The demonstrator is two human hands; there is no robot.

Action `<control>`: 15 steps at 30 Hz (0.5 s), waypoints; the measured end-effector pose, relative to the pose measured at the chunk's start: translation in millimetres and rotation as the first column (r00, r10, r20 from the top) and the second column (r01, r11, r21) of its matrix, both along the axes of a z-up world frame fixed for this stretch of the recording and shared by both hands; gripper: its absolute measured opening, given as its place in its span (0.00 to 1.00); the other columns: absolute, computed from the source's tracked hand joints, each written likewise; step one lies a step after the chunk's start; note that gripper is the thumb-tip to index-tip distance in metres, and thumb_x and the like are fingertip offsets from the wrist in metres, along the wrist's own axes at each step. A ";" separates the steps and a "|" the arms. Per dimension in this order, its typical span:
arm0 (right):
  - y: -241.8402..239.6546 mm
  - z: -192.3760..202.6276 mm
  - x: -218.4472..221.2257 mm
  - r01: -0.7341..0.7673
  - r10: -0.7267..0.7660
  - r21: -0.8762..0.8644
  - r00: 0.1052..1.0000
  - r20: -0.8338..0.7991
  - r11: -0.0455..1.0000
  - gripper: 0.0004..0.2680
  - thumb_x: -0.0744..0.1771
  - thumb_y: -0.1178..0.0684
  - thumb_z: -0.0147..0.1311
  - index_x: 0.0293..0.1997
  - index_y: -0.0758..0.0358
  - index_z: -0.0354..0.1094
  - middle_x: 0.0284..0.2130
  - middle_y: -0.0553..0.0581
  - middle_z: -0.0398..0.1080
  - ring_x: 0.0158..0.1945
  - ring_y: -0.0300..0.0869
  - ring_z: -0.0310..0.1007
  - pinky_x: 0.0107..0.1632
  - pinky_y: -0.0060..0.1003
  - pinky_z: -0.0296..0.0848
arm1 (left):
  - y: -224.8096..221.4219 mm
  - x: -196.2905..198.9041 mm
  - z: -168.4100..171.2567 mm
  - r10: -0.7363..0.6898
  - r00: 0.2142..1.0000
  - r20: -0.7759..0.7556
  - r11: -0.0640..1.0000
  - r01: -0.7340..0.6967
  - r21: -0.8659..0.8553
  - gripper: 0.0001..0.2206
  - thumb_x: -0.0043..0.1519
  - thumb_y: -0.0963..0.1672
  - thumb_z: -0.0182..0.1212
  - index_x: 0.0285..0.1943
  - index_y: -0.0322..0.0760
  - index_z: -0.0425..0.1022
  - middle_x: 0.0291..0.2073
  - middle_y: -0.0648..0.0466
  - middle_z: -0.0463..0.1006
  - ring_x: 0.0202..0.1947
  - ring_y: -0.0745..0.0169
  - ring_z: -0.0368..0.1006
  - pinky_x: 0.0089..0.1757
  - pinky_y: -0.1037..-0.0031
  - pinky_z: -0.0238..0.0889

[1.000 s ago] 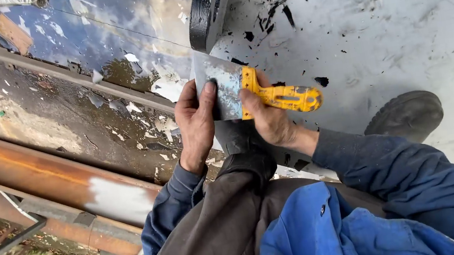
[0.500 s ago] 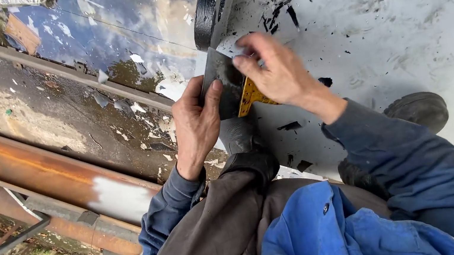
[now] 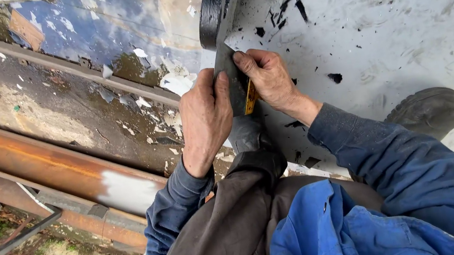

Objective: Scraping off black residue from a flat metal surface using a manual scraper tool.

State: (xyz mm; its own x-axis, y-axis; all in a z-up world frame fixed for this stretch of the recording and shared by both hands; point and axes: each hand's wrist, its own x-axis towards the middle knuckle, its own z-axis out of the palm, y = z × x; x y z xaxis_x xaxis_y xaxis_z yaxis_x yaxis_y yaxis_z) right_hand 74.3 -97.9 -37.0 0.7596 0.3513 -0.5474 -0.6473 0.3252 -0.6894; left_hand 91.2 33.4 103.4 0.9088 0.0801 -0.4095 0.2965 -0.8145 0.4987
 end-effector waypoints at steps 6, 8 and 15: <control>0.4 19.3 22.9 0.061 -0.058 -0.037 0.995 0.083 0.997 0.14 0.72 0.43 0.53 0.37 0.66 0.72 0.25 0.45 0.67 0.30 0.30 0.61 0.32 0.30 0.63 | -10.8 33.9 33.3 0.037 0.999 -0.005 0.999 -0.037 0.012 0.11 0.69 0.45 0.56 0.40 0.31 0.71 0.19 0.39 0.73 0.23 0.37 0.74 0.26 0.56 0.62; 5.6 16.0 3.1 0.075 -0.071 -0.041 0.993 0.093 0.996 0.14 0.72 0.45 0.54 0.37 0.67 0.71 0.26 0.45 0.67 0.31 0.30 0.61 0.33 0.31 0.63 | -7.9 18.3 29.8 0.037 0.999 -0.022 0.999 -0.036 0.037 0.11 0.69 0.45 0.56 0.39 0.31 0.71 0.19 0.38 0.72 0.23 0.35 0.74 0.26 0.56 0.62; 1.3 -0.1 -13.7 0.008 0.025 -0.213 0.988 0.150 0.977 0.12 0.73 0.48 0.53 0.40 0.69 0.72 0.26 0.42 0.67 0.32 0.30 0.61 0.35 0.31 0.63 | 5.9 11.0 20.6 -0.038 0.995 -0.096 0.998 0.033 -0.054 0.10 0.69 0.44 0.55 0.40 0.29 0.70 0.23 0.34 0.72 0.30 0.29 0.72 0.29 0.55 0.62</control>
State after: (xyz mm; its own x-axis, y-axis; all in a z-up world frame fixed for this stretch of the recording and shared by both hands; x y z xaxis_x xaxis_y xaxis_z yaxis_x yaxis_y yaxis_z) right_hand 60.6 -96.6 -37.0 0.8367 0.2460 -0.4893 -0.5323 0.1557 -0.8321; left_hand 102.2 39.3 124.1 0.8666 0.0249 -0.4983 0.3168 -0.7990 0.5111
